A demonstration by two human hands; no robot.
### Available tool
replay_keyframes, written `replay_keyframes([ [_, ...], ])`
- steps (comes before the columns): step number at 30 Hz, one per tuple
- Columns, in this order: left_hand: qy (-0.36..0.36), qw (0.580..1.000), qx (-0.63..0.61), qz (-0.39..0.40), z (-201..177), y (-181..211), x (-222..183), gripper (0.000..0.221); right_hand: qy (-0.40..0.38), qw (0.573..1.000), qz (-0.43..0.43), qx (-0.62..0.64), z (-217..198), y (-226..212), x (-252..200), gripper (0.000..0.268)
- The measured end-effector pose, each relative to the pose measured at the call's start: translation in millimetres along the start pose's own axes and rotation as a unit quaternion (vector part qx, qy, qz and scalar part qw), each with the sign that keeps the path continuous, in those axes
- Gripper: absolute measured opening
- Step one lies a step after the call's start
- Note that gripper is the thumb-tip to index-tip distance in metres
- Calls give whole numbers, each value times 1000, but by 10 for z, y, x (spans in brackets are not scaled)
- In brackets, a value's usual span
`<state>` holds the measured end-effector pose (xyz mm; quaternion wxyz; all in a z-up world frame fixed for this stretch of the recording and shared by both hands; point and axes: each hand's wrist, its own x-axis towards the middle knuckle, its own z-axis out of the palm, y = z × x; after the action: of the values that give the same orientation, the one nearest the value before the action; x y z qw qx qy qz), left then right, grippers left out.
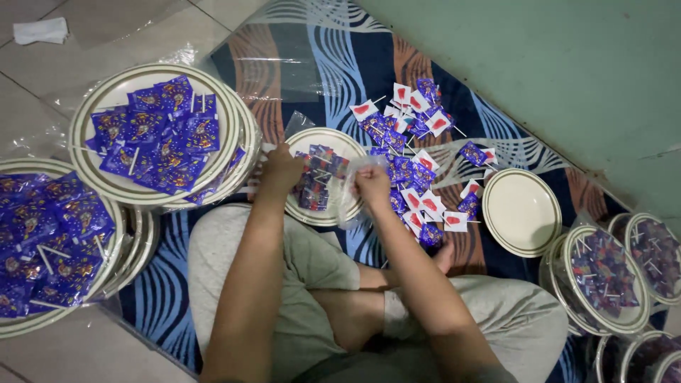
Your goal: Arranging small packets onto plates while sitting on the floor
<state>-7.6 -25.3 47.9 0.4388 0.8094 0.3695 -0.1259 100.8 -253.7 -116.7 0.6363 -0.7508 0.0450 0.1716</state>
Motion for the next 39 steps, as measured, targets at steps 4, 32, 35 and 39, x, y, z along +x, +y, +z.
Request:
replay_keyframes([
  [4,-3,1000,27,3,49,-37,73,56,-9,985,-106,-138,381,-836,-640,18],
  [32,13,999,25,15,-25,117,-73,58,309,891,-208,-257,-1433,-420,938,18],
  [35,11,999,37,17,118,-119,223,59,305,846,-239,-367,-1979,-253,1649,24],
  [39,2,999,49,13,8,9,120,57,244,782,-204,-535,-2162,-467,1787,63],
])
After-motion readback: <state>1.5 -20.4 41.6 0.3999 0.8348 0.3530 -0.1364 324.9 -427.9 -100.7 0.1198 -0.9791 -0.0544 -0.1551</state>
